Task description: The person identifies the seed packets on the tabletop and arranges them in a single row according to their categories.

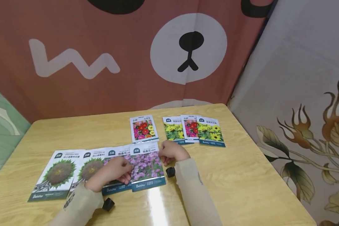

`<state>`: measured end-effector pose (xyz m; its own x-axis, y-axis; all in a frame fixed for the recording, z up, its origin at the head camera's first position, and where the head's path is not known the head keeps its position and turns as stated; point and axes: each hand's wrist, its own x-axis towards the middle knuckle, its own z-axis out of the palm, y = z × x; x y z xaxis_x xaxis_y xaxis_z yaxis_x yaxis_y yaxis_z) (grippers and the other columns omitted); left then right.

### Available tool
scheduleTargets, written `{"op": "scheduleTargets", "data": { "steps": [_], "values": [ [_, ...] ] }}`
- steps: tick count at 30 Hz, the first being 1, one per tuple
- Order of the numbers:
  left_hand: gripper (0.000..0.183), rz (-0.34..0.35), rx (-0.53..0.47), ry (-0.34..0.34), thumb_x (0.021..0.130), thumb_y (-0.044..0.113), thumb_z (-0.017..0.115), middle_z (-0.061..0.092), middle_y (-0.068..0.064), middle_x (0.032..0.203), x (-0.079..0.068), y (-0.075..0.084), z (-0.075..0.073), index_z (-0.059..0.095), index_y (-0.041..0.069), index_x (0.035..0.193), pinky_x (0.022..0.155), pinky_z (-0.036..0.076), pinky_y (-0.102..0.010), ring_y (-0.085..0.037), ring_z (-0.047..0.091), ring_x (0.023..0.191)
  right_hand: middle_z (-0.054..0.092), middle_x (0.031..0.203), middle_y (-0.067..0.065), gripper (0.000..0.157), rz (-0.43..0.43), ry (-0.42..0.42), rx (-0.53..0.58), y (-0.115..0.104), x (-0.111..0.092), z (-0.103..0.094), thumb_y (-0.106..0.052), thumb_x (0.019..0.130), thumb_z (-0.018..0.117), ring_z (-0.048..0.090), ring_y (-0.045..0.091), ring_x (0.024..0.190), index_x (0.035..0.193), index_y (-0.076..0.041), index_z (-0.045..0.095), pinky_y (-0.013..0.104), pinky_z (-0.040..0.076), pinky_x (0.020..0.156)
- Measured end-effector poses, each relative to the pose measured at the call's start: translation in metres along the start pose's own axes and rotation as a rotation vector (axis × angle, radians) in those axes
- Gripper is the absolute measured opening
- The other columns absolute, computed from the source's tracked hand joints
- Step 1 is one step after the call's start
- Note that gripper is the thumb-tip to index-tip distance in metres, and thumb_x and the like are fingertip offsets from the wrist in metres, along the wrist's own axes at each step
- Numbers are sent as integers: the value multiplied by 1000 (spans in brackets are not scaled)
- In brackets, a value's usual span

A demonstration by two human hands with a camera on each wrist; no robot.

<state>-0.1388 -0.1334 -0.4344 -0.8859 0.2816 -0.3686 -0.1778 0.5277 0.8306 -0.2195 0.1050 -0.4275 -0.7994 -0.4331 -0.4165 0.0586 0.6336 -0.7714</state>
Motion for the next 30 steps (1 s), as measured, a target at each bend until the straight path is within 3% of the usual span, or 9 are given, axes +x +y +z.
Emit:
{"op": "scheduleTargets", "data": {
  "steps": [5,9,12,17,20,22,25,30],
  "values": [
    [28,10,12,54,95,12,50,64,-8,60,0,1,-3,61,-1,73,49,55,-29,-18,63,49,62,71,19,10,2,-24,15,-3,-1,0,-8,92,55,63,27,54,87,0,54,35,55,52],
    [20,79,70,161,94,14,52,64,-5,62,3,5,-5,60,2,81,49,53,-29,-17,63,51,62,71,16,8,-28,-13,-31,-4,-1,-3,-8,92,54,62,25,56,88,-2,57,34,55,53],
    [14,115,119,244,94,17,54,64,-1,65,7,8,-6,61,6,92,48,48,-30,-15,61,54,63,72,14,7,-62,19,-72,-4,1,-6,-10,92,57,59,23,56,90,-3,59,33,54,53],
    [18,153,59,338,94,18,54,64,-5,87,12,14,-7,60,8,107,50,46,-32,-21,61,68,63,77,11,8,-96,103,-74,-4,4,-12,-11,93,58,60,24,62,96,-4,59,34,53,56],
    [25,169,-26,374,93,17,54,61,-10,107,13,21,-9,57,7,115,62,51,-33,-25,61,88,62,77,11,9,-107,154,-64,-3,5,-14,-12,93,57,61,25,64,98,-4,60,35,53,58],
    [33,175,-126,378,93,16,53,54,-13,122,13,25,-10,51,5,124,77,52,-37,-28,57,106,62,75,11,11,-113,176,-68,-2,6,-14,-13,94,56,61,25,63,100,-5,60,34,52,57],
    [49,173,-336,371,92,12,52,34,-17,141,14,32,-14,36,5,137,97,44,-43,-33,43,124,61,77,12,15,-133,224,-62,-3,7,-14,-14,94,56,59,26,64,104,-5,61,32,50,54],
    [68,116,-677,381,90,7,47,2,-18,152,21,38,-24,11,6,147,110,29,-44,-34,19,138,60,102,10,24,-179,365,-23,-7,15,-17,-14,93,57,61,25,83,115,-4,59,31,51,64]
  ]
}}
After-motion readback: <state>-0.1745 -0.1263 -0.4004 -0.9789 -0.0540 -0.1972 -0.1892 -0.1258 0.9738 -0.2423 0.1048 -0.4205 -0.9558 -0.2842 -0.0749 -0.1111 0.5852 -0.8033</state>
